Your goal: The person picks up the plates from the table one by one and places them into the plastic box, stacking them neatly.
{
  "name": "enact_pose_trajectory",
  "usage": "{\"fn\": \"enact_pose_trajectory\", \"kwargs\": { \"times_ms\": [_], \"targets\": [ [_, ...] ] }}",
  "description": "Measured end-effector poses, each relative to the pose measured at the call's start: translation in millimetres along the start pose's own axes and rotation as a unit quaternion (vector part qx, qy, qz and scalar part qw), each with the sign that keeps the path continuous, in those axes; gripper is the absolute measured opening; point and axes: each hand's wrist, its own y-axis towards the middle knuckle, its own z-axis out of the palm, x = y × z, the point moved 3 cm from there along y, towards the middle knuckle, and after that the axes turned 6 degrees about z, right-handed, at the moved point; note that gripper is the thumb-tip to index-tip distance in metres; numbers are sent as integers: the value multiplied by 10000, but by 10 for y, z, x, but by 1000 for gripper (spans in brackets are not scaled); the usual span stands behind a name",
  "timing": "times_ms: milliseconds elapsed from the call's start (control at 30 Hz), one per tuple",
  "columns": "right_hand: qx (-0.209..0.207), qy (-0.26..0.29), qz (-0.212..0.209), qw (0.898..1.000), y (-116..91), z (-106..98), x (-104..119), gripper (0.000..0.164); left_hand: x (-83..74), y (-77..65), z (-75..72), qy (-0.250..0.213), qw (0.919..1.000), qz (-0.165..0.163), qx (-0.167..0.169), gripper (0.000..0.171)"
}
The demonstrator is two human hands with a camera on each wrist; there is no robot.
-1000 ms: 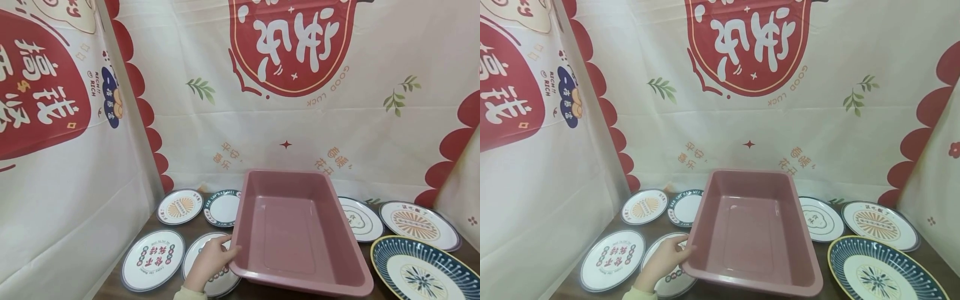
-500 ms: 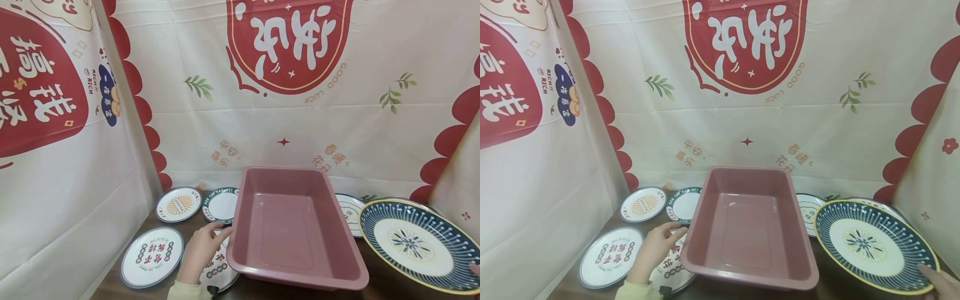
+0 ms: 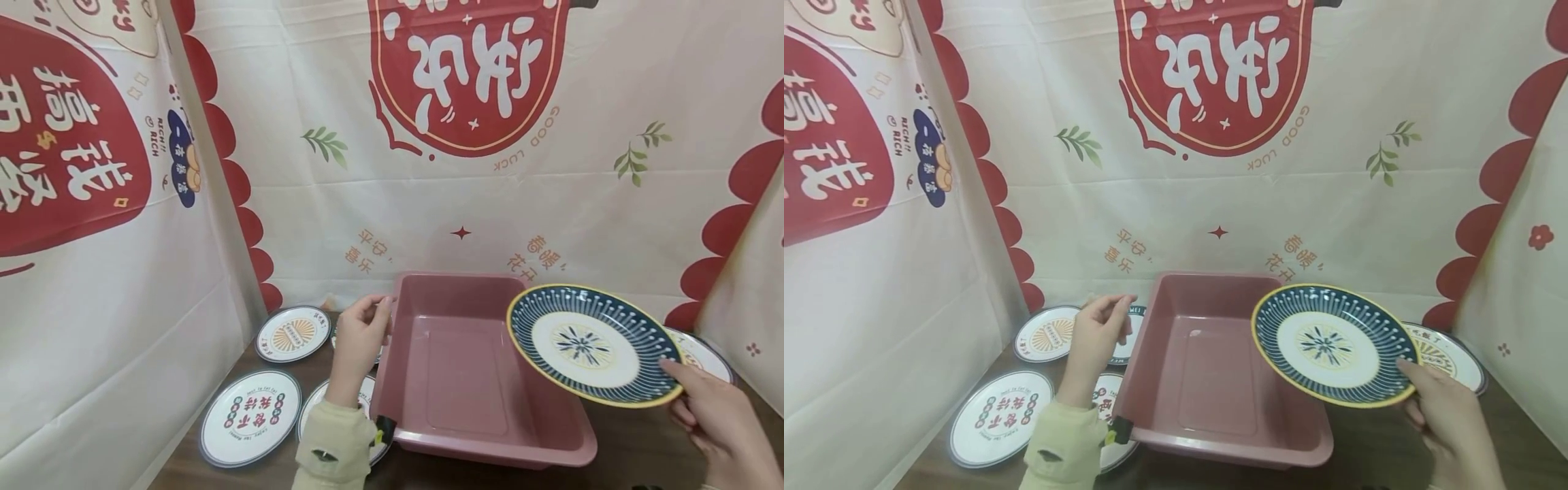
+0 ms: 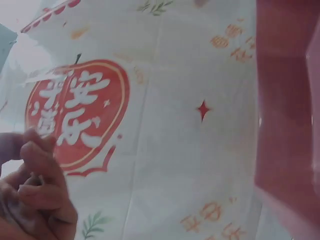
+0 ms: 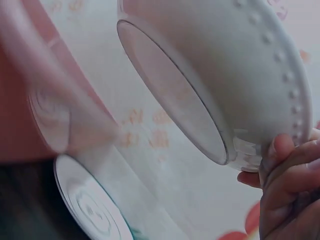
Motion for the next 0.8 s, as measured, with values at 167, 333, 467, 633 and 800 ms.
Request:
{"fn": "enact_pose_trajectory", "kwargs": {
  "times_ms": [167,333,467,633,800],
  "targets": [
    [248,265,-327,9988,55,357,159,39,-170,50,189,-187,9991,-76,-368,19],
    [257,205,-444,9985,74,638,256,38,116,101,373,-483,9971,-123,-571,18],
    [378,352,-424,9978,98,824,293,33,298,96,476,-651,9953,-420,-580,20],
    [555,551,-327,9964,108,997,315,27,438,73,536,-785,9917,-909,-468,22],
    [686,544,-254,9958,120,1124,344,27,511,88,586,-764,9869,-1414,-168,28]
  ]
}}
